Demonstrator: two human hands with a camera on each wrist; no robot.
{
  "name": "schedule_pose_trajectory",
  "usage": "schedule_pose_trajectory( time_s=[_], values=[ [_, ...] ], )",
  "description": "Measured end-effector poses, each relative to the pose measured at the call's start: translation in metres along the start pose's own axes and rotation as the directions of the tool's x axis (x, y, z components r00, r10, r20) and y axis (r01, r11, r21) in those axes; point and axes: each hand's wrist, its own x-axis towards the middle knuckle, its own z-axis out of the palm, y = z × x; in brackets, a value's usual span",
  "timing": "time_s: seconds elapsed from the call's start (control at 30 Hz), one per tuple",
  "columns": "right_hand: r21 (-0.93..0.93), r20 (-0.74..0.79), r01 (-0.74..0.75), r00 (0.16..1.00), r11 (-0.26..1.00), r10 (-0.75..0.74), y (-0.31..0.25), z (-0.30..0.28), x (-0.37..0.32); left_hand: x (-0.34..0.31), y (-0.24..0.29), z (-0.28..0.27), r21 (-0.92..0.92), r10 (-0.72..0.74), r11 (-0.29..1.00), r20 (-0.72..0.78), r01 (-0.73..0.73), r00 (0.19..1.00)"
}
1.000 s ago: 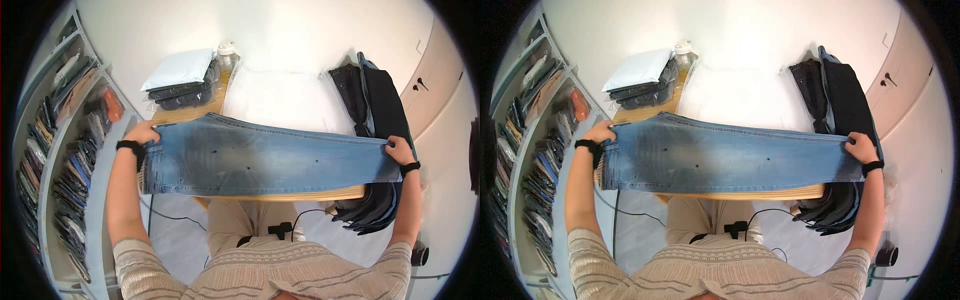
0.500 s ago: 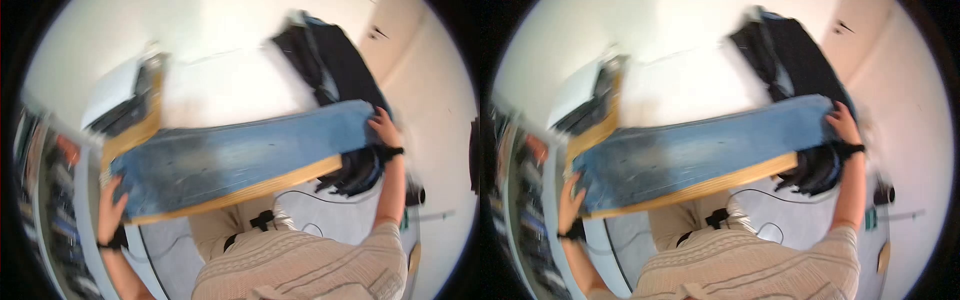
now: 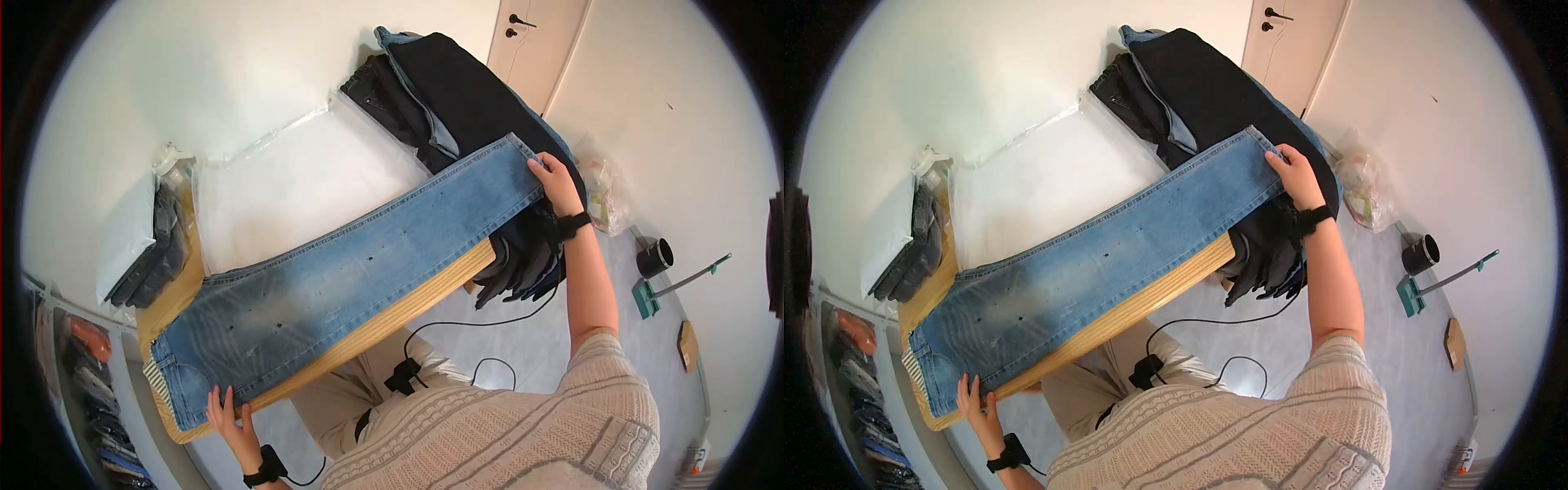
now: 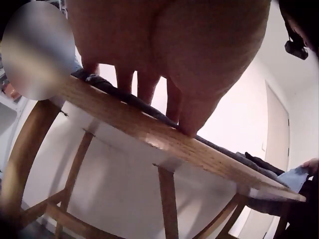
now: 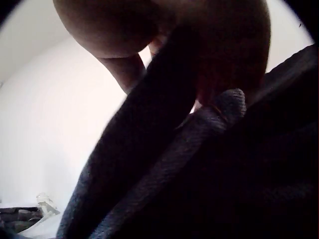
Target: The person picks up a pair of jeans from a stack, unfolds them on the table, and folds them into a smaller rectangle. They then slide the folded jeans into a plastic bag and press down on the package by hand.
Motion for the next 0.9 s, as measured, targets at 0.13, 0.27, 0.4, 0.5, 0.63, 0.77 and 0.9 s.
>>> schedule_pose_trajectory(
  time_s=[0.13,0.27,0.4,0.5,0.63,0.77,0.9],
  values=[
    [-0.059,-0.017,-0.219,0.976,0.974,0.219,0.025,-0.005,0.018,0.009,-0.005,-0.002,0.015,-0.002,1.000,-0.029,0.002,1.000],
    [0.134,0.162,-0.312,0.943,0.940,0.290,0.021,-0.013,0.016,0.018,-0.020,-0.005,0.031,0.041,0.999,-0.075,-0.039,0.996],
    [0.097,0.212,-0.324,0.931,0.941,0.298,0.020,-0.018,0.014,0.020,-0.048,-0.008,-0.160,-0.148,0.980,-0.168,0.121,0.975],
    [0.119,0.221,-0.271,0.945,0.955,0.241,0.031,-0.020,0.011,0.016,-0.054,-0.013,-0.218,-0.147,0.969,-0.126,0.117,0.981],
    [0.086,0.266,-0.259,0.937,0.962,0.228,0.025,-0.018,0.007,0.009,-0.032,-0.024,-0.007,-0.026,1.000,-0.111,0.026,0.993],
    [0.124,0.212,-0.279,0.945,0.952,0.249,0.031,-0.014,0.012,0.016,-0.037,-0.030,0.272,-0.080,0.953,-0.190,0.131,0.979],
    [-0.026,0.231,-0.256,0.939,0.966,0.255,0.033,-0.015,0.018,0.024,-0.069,-0.032,0.260,-0.140,0.950,-0.132,0.171,0.981]
  ],
)
